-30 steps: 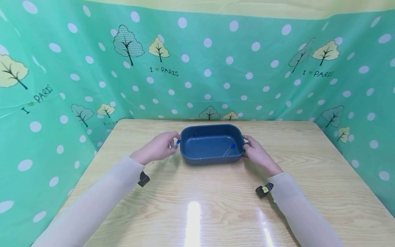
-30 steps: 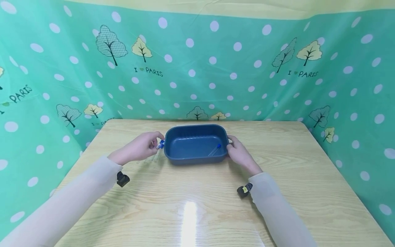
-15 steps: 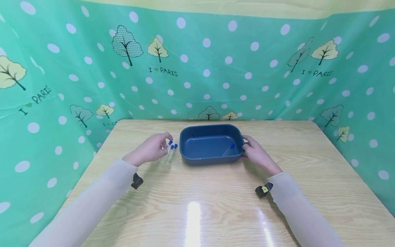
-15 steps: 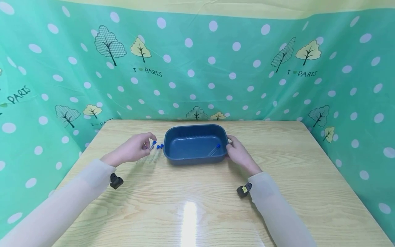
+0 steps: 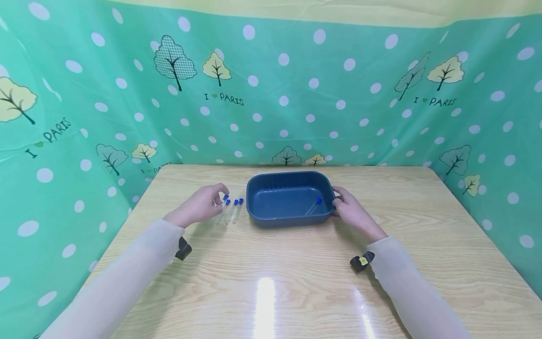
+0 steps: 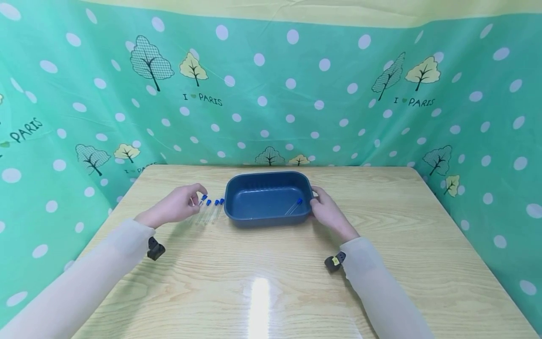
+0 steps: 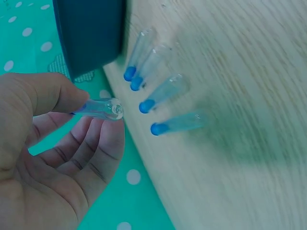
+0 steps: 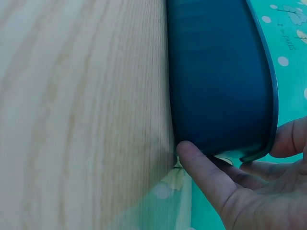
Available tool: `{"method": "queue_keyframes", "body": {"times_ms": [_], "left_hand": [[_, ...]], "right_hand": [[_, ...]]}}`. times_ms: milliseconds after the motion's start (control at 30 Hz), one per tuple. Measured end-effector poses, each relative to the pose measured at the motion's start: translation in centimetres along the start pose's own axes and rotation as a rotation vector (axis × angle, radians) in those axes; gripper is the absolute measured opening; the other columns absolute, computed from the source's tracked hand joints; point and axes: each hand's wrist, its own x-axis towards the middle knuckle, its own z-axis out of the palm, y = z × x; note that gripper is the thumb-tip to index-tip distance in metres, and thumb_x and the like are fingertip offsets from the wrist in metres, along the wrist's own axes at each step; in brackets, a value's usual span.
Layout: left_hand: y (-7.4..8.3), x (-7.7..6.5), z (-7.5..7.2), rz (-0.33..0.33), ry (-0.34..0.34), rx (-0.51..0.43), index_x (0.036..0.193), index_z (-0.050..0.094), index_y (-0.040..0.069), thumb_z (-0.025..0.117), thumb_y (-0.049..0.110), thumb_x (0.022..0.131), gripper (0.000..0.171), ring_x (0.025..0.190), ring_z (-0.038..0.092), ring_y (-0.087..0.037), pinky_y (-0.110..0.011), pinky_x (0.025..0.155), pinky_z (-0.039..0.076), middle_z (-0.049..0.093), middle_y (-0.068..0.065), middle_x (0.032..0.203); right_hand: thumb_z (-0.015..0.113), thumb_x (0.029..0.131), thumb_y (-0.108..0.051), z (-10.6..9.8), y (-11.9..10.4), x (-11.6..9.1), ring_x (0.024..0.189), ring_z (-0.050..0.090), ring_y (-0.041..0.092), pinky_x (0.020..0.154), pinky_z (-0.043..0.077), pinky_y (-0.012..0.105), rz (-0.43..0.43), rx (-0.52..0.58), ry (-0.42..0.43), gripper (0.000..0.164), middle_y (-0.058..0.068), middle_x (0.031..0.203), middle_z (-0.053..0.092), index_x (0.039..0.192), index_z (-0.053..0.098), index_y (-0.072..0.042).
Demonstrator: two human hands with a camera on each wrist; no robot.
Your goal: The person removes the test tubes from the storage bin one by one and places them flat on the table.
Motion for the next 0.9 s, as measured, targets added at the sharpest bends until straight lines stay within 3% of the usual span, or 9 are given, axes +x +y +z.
{"method": "queue_keyframes", "body": {"times_ms": [600,900], "left_hand": [[-2.8,-0.5,0.3,-0.112,-0.033,-0.035,0.124,0.051,0.0,0.062,0.005,0.085,0.041,0.068,0.054,-0.02,-0.033,0.061,0.046,0.057,-0.01,0.085],[-3.9,-0.2,0.7,-0.182,-0.07,-0.1,0.127,0.049,0.001,0.061,0.006,0.086,0.043,0.07,0.056,-0.02,-0.033,0.063,0.048,0.058,-0.011,0.09]], "right_hand": [[0.026,0.098,-0.008,0.0,0.1,0.0,0.123,0.046,0.045,0.09,0.048,0.049,-0.004,0.001,-0.002,0.053,0.034,0.14,0.033,0.15,0.015,-0.001],[0.025,0.099,-0.008,-0.1,0.4,0.2,0.123,0.045,0.045,0.09,0.048,0.048,0.002,-0.005,-0.005,0.053,0.034,0.141,0.033,0.151,0.015,-0.002]]}}
